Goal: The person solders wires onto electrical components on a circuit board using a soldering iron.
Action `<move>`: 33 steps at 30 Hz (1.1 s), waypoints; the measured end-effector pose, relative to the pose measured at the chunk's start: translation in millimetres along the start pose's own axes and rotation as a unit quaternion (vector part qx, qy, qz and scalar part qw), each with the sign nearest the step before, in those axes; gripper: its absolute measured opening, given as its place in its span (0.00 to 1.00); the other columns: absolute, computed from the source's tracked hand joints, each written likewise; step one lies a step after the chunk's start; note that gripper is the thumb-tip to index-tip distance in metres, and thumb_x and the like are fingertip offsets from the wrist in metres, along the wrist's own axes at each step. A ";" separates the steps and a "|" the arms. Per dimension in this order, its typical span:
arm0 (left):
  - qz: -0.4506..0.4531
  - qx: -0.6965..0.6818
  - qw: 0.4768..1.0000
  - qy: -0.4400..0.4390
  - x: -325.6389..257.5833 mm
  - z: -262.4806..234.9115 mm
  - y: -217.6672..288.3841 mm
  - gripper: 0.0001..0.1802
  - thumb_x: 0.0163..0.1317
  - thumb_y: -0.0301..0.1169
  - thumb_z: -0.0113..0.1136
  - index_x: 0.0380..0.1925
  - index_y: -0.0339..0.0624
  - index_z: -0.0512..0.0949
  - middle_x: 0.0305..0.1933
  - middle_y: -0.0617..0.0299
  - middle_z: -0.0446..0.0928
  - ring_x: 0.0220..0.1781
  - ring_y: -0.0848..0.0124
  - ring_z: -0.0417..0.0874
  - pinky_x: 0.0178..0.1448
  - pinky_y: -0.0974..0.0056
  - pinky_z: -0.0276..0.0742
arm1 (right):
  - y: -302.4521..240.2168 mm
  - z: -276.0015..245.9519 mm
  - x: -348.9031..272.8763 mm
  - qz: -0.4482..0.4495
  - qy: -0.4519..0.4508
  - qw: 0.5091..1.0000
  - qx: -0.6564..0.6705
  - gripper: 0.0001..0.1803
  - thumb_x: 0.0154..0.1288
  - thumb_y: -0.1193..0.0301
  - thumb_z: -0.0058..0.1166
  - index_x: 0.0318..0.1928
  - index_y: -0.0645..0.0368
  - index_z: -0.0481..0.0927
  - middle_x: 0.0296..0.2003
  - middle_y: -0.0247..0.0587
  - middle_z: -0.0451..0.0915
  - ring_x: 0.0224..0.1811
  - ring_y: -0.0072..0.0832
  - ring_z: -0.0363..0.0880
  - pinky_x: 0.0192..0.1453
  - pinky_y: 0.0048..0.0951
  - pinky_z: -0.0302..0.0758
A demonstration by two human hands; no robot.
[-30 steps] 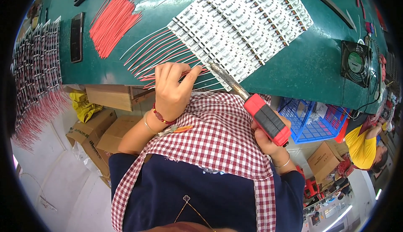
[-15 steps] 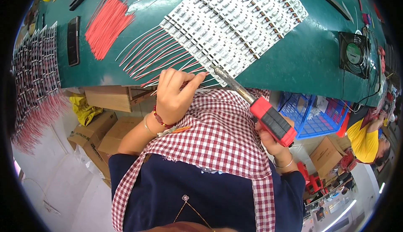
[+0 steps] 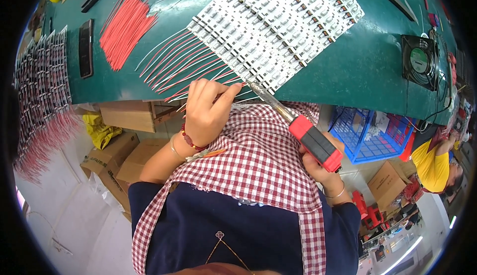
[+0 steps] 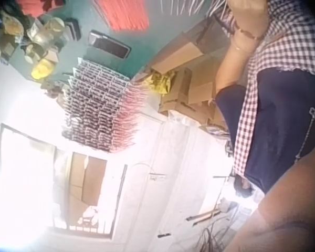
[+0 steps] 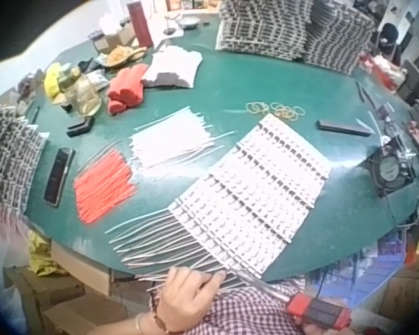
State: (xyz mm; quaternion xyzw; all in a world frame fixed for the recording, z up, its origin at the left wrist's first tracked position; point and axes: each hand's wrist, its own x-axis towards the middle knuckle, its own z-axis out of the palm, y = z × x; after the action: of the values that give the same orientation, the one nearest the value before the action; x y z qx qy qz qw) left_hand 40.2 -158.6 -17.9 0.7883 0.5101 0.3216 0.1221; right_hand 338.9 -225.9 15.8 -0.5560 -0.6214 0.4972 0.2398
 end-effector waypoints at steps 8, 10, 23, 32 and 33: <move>0.002 0.011 1.000 0.000 1.3 0.1 0.0 0.15 0.45 0.20 0.61 0.37 0.40 0.82 0.28 0.66 0.70 0.29 0.69 0.70 0.34 0.64 0.63 | -5.3 -1.9 -1.9 0.031 0.022 0.995 0.097 0.14 0.62 0.61 0.57 0.31 0.60 0.80 0.25 0.36 0.80 0.25 0.29 0.79 0.30 0.26 0.73; 0.004 0.021 1.000 0.018 2.3 1.4 -0.8 0.14 0.46 0.20 0.61 0.36 0.41 0.82 0.28 0.66 0.72 0.30 0.69 0.71 0.35 0.64 0.63 | -5.4 -2.5 -1.4 0.025 0.017 0.996 0.081 0.13 0.61 0.62 0.57 0.31 0.60 0.80 0.25 0.36 0.80 0.25 0.29 0.79 0.29 0.27 0.73; 0.022 0.007 1.000 0.021 -0.3 7.1 6.2 0.17 0.41 0.20 0.62 0.36 0.40 0.82 0.28 0.67 0.72 0.29 0.69 0.71 0.35 0.64 0.62 | 6.5 -1.5 -8.4 0.031 0.004 0.997 0.066 0.07 0.52 0.71 0.54 0.29 0.61 0.80 0.23 0.37 0.80 0.24 0.31 0.80 0.28 0.28 0.74; 0.017 0.011 1.000 0.017 -1.5 8.7 4.5 0.15 0.43 0.19 0.62 0.35 0.40 0.82 0.27 0.66 0.70 0.28 0.68 0.70 0.33 0.63 0.63 | 5.6 -2.7 -12.4 0.034 0.002 0.998 0.044 0.08 0.53 0.68 0.55 0.28 0.60 0.80 0.24 0.37 0.80 0.25 0.30 0.80 0.29 0.27 0.74; 0.016 0.012 1.000 0.017 -1.3 8.7 5.0 0.15 0.44 0.19 0.62 0.35 0.40 0.82 0.27 0.65 0.70 0.28 0.68 0.70 0.33 0.63 0.63 | 6.8 -2.5 -12.8 0.034 0.002 0.998 0.044 0.08 0.53 0.68 0.55 0.28 0.60 0.80 0.24 0.37 0.80 0.25 0.30 0.80 0.29 0.27 0.74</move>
State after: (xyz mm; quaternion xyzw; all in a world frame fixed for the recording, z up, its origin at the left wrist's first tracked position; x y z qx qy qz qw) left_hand 48.9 -160.8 -22.4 0.7922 0.5032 0.3307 0.0994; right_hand 347.5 -237.7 14.0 -0.5668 -0.5790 0.5307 0.2487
